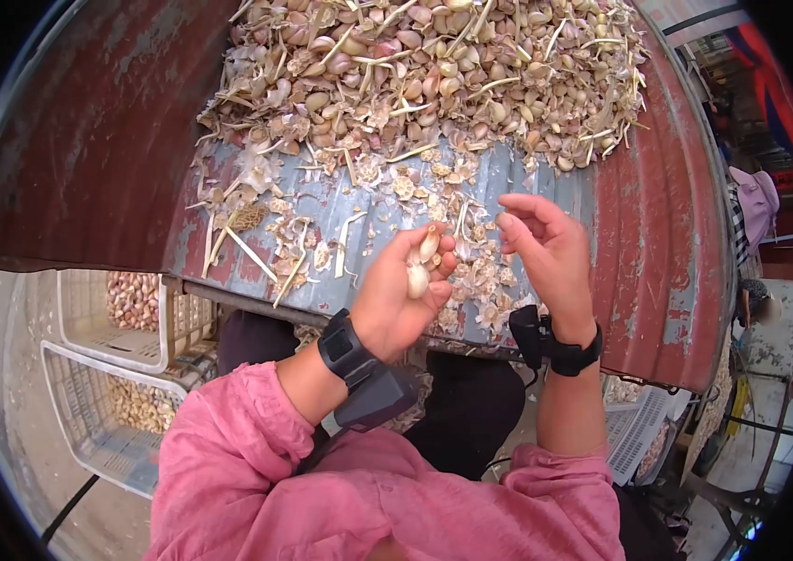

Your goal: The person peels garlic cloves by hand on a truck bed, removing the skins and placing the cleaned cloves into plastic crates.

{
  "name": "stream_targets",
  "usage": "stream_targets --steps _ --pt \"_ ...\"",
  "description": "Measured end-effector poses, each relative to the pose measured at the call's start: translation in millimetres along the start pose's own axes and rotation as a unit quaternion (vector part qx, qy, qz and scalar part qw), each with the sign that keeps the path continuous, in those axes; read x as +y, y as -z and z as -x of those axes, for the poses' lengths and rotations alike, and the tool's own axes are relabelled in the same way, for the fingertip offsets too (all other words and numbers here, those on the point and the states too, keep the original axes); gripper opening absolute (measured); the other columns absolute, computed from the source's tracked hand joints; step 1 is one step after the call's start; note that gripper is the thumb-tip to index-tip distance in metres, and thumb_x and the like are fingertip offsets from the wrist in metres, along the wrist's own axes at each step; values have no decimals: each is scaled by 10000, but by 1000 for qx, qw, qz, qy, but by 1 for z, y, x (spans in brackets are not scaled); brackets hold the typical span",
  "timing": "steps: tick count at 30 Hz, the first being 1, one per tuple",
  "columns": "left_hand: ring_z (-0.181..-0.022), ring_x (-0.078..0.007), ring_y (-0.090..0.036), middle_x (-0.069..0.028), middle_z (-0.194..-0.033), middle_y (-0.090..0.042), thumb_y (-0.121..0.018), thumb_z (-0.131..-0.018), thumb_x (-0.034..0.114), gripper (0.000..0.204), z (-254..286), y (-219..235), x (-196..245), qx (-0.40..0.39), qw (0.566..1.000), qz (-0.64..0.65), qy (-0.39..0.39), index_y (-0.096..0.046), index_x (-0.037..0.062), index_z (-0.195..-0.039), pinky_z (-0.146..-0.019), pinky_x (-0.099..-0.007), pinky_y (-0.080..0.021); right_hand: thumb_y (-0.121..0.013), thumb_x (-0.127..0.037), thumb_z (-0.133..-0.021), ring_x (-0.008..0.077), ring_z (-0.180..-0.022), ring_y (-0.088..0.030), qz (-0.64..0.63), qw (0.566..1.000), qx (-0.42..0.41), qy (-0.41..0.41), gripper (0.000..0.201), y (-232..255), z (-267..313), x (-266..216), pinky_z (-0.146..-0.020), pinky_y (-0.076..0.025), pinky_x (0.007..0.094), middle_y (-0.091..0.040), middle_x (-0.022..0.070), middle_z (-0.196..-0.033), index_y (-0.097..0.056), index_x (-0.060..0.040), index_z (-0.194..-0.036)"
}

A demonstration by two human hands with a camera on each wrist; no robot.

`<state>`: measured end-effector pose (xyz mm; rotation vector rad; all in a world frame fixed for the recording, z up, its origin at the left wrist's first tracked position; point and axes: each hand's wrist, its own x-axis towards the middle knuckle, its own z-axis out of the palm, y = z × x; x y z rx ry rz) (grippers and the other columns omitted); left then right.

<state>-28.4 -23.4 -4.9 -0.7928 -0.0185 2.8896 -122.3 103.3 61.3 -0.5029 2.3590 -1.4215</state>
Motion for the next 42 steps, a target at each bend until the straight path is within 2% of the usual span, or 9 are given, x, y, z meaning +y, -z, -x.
stream_targets --steps 8,10,12,14,18,22,29,39,42 --pt "-804 -121 -582 -41 -925 -574 -502 -841 164 182 -11 1 11 34 992 -72 -94 -499 91 -1008 -526 -190 -472 -593 -75 -678 192 -613 -584 298 945 -133 43 169 -2 -43 62 -581 -462 291 -614 110 -690 -595 20 -817" --pt "-814 -118 -579 -42 -938 -576 -504 -842 168 202 -10 2 9 45 993 -67 -90 -495 90 -1028 -525 -195 -459 -585 -61 -672 168 -600 -578 305 939 -156 -40 119 3 -25 53 -580 -461 285 -601 82 -647 -578 26 -753" --pt "-806 -124 -583 -44 -948 -577 -502 -845 170 204 -11 1 6 54 994 -68 -70 -496 92 -1033 -520 -201 -439 -566 -50 -702 141 -592 -564 249 953 -137 -103 96 17 -13 63 -566 -464 264 -576 61 -656 -557 12 -774" --pt "-801 -128 -584 -46 -947 -577 -499 -846 169 205 -10 2 3 43 995 -70 -56 -495 91 -1036 -517 -202 -430 -532 -37 -746 108 -597 -540 -256 935 -122 -213 92 34 -1 56 -555 -465 235 -542 42 -698 -530 -16 -835" --pt "-784 -130 -589 -52 -935 -582 -498 -847 169 203 -11 5 -7 38 997 -71 -22 -498 87 -1032 -508 -203 -425 -502 -48 -796 94 -613 -524 -339 919 -91 -180 73 40 12 46 -572 -470 223 -529 35 -736 -510 -32 -867" --pt "-765 -121 -592 -55 -918 -590 -517 -838 166 190 -17 6 2 23 997 -52 -43 -507 82 -1007 -508 -193 -435 -524 -61 -802 85 -618 -534 -113 984 3 -140 140 34 8 57 -562 -469 213 -546 34 -738 -516 3 -926" --pt "-694 -103 -577 -55 -899 -592 -518 -831 155 156 -14 2 34 26 988 -46 -148 -527 80 -968 -490 -186 -434 -588 -61 -761 65 -592 -538 -23 993 -85 -84 135 5 56 37 -528 -446 196 -566 24 -728 -572 -6 -883" --pt "-687 -97 -573 -38 -865 -597 -523 -826 160 151 -17 8 29 15 991 -55 -118 -540 86 -957 -497 -194 -441 -614 -66 -689 256 -646 -539 256 922 -181 229 140 -31 70 47 -567 -446 316 -500 88 -769 -569 -37 -818" --pt "-688 -94 -573 -35 -867 -594 -515 -833 171 178 -15 5 26 25 990 -68 -122 -526 89 -991 -499 -196 -449 -611 -62 -682 280 -656 -534 269 916 -198 221 128 -28 70 45 -575 -445 333 -488 90 -759 -565 -39 -799"
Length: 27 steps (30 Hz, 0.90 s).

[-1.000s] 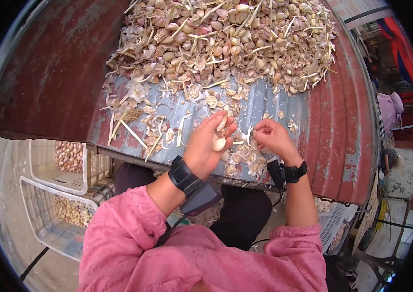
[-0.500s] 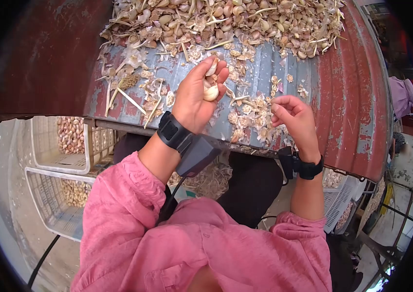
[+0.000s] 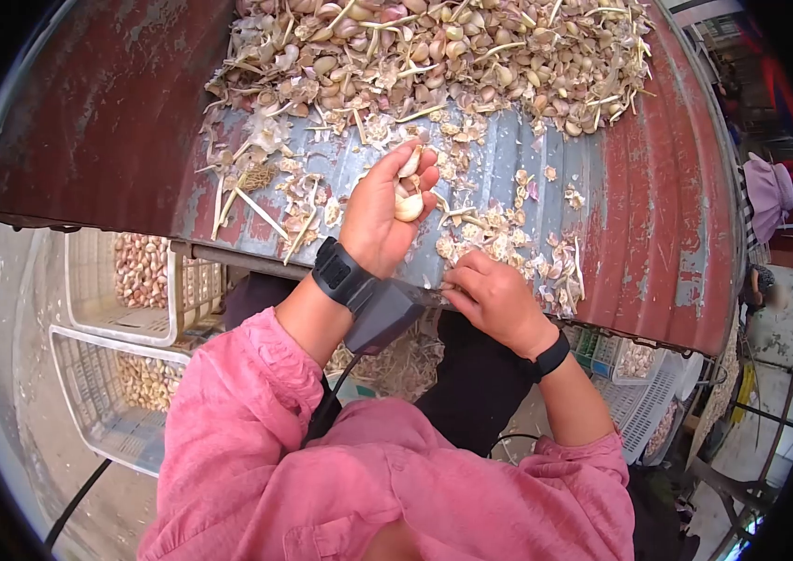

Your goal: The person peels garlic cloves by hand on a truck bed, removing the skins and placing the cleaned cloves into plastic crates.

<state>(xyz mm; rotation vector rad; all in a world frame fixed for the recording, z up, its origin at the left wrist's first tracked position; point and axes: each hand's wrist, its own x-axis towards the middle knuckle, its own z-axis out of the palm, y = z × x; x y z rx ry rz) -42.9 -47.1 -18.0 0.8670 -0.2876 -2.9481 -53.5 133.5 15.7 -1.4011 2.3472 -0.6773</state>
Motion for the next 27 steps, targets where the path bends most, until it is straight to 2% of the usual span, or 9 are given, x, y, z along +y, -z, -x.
stream_targets --steps 2,3,5,9,12,17,19,24,27 --pt "-699 -101 -579 -40 -887 -594 -504 -837 183 187 2 0 -3 6 1000 -14 1 -527 89 -997 -513 -202 -452 -609 -47 -702 189 -577 -543 5 1000 1 -26 98 5 1 2 -527 -442 279 -513 50 -692 -556 -26 -782" --pt "-699 -101 -579 -40 -887 -594 -504 -837 183 187 3 -1 -4 0 1000 -14 -1 -527 89 -997 -513 -202 -452 -606 -43 -720 125 -553 -524 -103 983 73 -136 82 9 2 4 -509 -428 240 -523 26 -663 -551 -13 -774" --pt "-718 -129 -588 -53 -916 -594 -468 -848 205 211 7 -1 -10 19 999 -41 23 -525 87 -1014 -528 -218 -458 -589 -41 -764 -3 -540 -461 -296 896 194 -270 74 21 2 14 -488 -386 151 -538 -20 -606 -545 17 -769" --pt "-743 -167 -593 -67 -940 -593 -411 -865 225 251 9 0 -23 -31 993 -20 114 -518 77 -1037 -518 -242 -451 -587 -56 -763 28 -546 -493 -298 907 196 -226 111 51 -27 -24 -492 -408 168 -555 5 -628 -578 24 -840" --pt "-735 -165 -594 -70 -935 -595 -417 -865 215 239 6 4 -22 -73 988 23 138 -514 76 -1034 -496 -238 -436 -578 -87 -768 55 -540 -516 -213 933 167 -239 136 82 -79 14 -498 -426 190 -567 24 -638 -592 26 -842" --pt "-672 -111 -575 -28 -828 -596 -464 -852 203 186 4 0 -15 -15 996 7 85 -523 88 -986 -489 -227 -421 -607 -112 -726 90 -533 -540 -139 938 146 -283 175 71 -145 113 -493 -439 210 -576 44 -644 -603 6 -855" --pt "-664 -107 -570 -24 -824 -595 -470 -850 204 183 6 -6 -10 0 998 -3 70 -527 89 -981 -495 -227 -419 -639 -110 -716 90 -548 -538 -75 968 50 -235 219 56 -156 121 -489 -461 224 -561 22 -640 -580 -4 -899" --pt "-645 -94 -557 -13 -816 -592 -493 -840 210 179 8 -6 -4 21 998 -5 64 -537 97 -970 -508 -224 -412 -640 -26 -661 103 -520 -532 -63 943 -52 -324 266 54 -120 107 -461 -443 239 -547 42 -659 -533 5 -902" --pt "-645 -85 -556 -8 -818 -592 -509 -834 213 184 10 -6 -6 9 998 -16 52 -538 104 -979 -511 -223 -411 -627 -22 -672 102 -493 -525 -56 951 -27 -303 303 65 -89 99 -441 -423 231 -537 41 -625 -523 9 -954"
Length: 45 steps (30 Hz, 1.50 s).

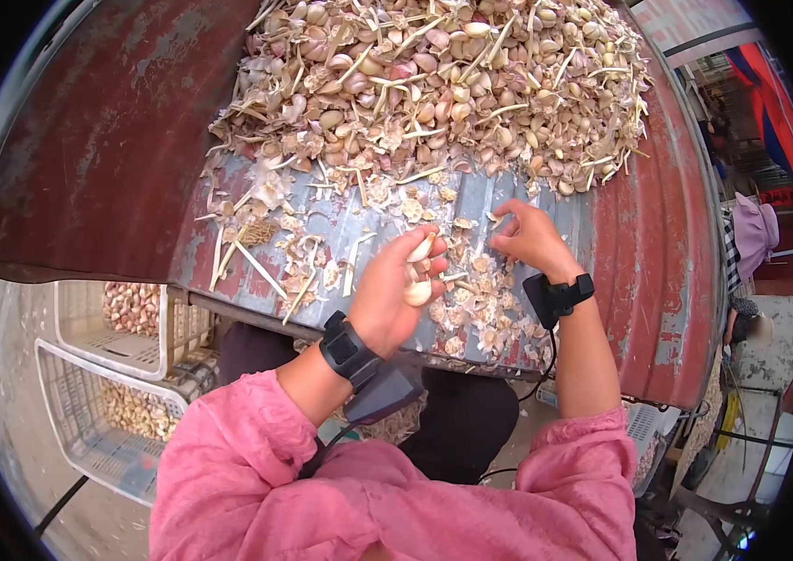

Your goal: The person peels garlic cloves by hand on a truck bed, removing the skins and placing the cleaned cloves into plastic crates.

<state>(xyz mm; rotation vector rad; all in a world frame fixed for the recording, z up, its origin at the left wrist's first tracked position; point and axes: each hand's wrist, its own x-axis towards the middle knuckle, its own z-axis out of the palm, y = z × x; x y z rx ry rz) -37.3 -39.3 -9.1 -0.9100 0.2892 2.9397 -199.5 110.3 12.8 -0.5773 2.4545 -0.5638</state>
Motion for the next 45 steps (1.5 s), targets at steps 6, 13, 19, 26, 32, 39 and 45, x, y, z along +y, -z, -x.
stream_targets --steps 6,13,19,26,32,39,45 --pt "-667 -81 -564 -7 -839 -595 -510 -835 220 188 -2 2 -6 13 1000 -13 -12 -538 105 -981 -529 -219 -425 -583 -31 -718 90 -477 -517 7 995 104 1 166 10 -1 26 -441 -418 224 -568 47 -626 -576 6 -880" --pt "-669 -84 -556 -5 -835 -588 -483 -845 218 192 -6 -1 -5 27 1000 -4 -6 -536 96 -984 -527 -221 -425 -575 -79 -683 228 -648 -580 22 972 223 72 195 14 -61 11 -613 -455 302 -607 115 -744 -630 -52 -868" --pt "-650 -86 -548 -9 -830 -583 -486 -842 213 190 -11 0 -5 18 1000 0 -5 -538 92 -979 -530 -218 -421 -614 -81 -665 278 -725 -567 175 970 120 122 129 1 -59 -3 -657 -447 321 -579 131 -774 -627 -44 -788" --pt "-675 -92 -556 -10 -818 -591 -482 -843 210 197 -8 0 -14 16 1000 -8 3 -540 86 -984 -548 -236 -430 -621 -82 -701 147 -602 -555 -47 993 89 66 172 -12 -10 16 -573 -449 250 -593 75 -725 -616 -5 -855" --pt "-745 -117 -561 -32 -886 -593 -386 -875 246 272 -7 0 -16 12 999 -29 -5 -515 82 -1050 -576 -250 -433 -599 -82 -763 59 -611 -523 -361 930 -36 49 218 1 37 -20 -540 -428 183 -579 37 -783 -574 14 -958" --pt "-818 -128 -560 -53 -978 -576 -335 -883 240 306 -11 1 -14 -46 998 0 33 -484 83 -1101 -568 -250 -428 -556 -95 -781 111 -668 -566 -193 978 69 39 206 14 -29 -27 -549 -476 234 -595 59 -802 -584 -2 -963" --pt "-812 -133 -562 -44 -973 -578 -367 -873 231 270 -14 1 -10 -35 999 9 27 -495 86 -1061 -548 -246 -416 -589 -123 -696 303 -729 -576 137 948 263 119 206 -10 -97 6 -658 -447 366 -597 143 -781 -580 -42 -886"
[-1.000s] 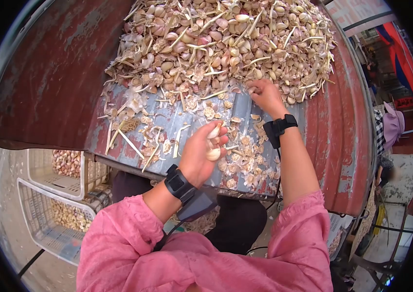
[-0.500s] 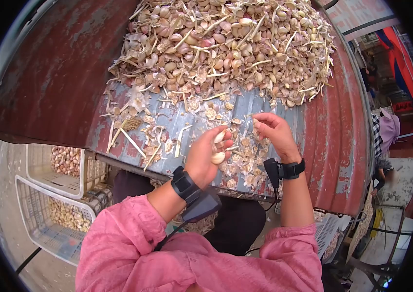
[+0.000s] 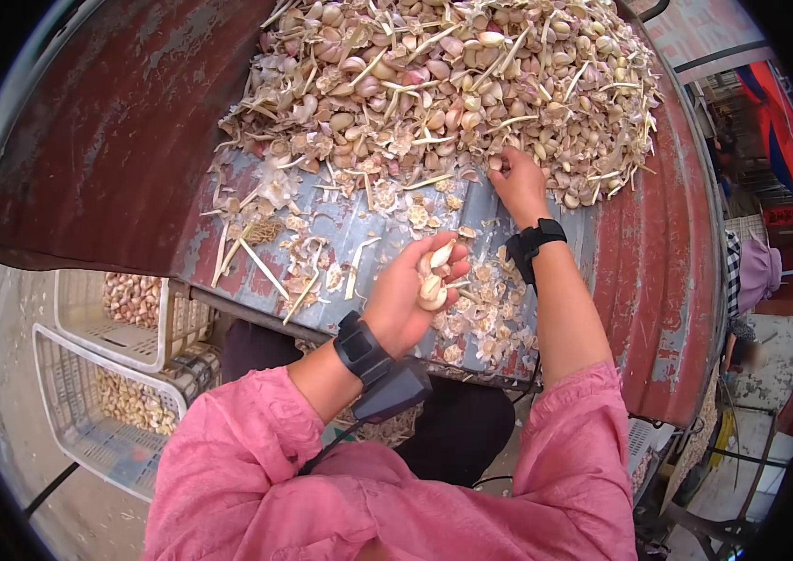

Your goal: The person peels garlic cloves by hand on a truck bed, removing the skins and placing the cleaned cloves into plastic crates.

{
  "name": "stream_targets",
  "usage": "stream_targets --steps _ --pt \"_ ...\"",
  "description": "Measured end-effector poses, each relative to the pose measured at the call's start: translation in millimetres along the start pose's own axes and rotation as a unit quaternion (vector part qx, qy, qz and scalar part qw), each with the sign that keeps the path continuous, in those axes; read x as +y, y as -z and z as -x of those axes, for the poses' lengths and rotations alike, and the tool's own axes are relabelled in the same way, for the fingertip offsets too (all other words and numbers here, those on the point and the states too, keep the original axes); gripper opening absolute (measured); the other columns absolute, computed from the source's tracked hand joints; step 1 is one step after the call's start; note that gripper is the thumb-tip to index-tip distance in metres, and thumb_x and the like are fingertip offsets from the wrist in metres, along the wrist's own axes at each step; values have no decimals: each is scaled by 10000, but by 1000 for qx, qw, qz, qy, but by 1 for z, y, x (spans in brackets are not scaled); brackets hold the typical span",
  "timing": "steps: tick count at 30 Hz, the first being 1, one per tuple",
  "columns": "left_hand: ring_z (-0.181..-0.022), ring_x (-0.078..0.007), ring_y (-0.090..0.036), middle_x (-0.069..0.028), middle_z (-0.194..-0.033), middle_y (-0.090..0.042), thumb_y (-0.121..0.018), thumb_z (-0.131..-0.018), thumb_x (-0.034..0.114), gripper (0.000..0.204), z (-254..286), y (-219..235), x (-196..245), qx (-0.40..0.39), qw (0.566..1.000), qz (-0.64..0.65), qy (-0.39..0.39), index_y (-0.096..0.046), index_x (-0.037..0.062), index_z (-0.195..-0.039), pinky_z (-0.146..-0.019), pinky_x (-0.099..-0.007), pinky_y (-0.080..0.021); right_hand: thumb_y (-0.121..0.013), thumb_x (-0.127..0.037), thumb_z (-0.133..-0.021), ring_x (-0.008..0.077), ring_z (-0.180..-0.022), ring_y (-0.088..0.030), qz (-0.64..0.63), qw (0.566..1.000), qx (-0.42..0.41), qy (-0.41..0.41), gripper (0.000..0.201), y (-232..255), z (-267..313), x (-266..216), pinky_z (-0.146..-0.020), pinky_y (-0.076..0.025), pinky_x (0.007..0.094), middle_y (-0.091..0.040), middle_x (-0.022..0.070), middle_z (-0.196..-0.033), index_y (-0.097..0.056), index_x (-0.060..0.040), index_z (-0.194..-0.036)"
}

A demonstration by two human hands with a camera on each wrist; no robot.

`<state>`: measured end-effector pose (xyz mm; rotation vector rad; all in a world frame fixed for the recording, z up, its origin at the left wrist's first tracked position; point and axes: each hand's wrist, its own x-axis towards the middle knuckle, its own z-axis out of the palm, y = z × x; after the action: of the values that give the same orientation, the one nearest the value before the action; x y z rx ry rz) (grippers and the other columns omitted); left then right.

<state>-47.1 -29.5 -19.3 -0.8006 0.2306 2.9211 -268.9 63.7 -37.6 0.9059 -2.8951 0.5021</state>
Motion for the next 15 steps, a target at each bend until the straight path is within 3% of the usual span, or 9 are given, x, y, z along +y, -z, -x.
stream_targets --steps 2,5,7,10,11,15 --pt "-809 -133 -563 -44 -962 -581 -377 -870 229 264 0 -2 2 3 1000 6 0 -496 86 -1056 -545 -244 -416 -571 -47 -681 329 -746 -563 -51 998 -41 -5 168 7 12 -7 -659 -447 364 -585 153 -775 -556 -33 -848" --pt "-800 -135 -569 -45 -940 -586 -390 -866 226 254 3 -2 0 17 1000 10 3 -498 85 -1047 -541 -240 -417 -570 -29 -672 282 -694 -581 -31 998 -58 -7 168 19 41 -12 -630 -458 337 -595 129 -747 -556 -29 -839" --pt "-794 -137 -572 -47 -928 -588 -393 -866 225 250 3 -3 -3 24 1000 8 2 -499 84 -1044 -540 -239 -418 -575 -46 -671 202 -644 -588 -167 975 -107 -102 141 23 56 -8 -599 -463 299 -603 102 -712 -565 -18 -809" --pt "-786 -140 -576 -53 -919 -589 -385 -869 222 241 2 3 -5 22 999 23 14 -500 81 -1028 -532 -239 -426 -577 -63 -676 144 -609 -574 -151 973 -131 -116 115 32 76 -9 -578 -459 268 -601 79 -680 -575 -9 -777" --pt "-776 -142 -578 -57 -918 -588 -376 -872 221 240 0 6 -6 7 999 40 23 -499 79 -1021 -527 -242 -430 -574 -70 -690 152 -602 -575 -119 986 -101 -61 103 30 81 -8 -582 -459 264 -596 83 -656 -588 -10 -772" --pt "-756 -154 -585 -64 -904 -587 -348 -882 223 247 -1 5 -6 -21 997 63 35 -496 71 -1009 -518 -244 -438 -576 -69 -713 123 -592 -563 -163 975 -105 -107 117 44 80 -23 -564 -450 243 -590 53 -637 -602 -18 -814"
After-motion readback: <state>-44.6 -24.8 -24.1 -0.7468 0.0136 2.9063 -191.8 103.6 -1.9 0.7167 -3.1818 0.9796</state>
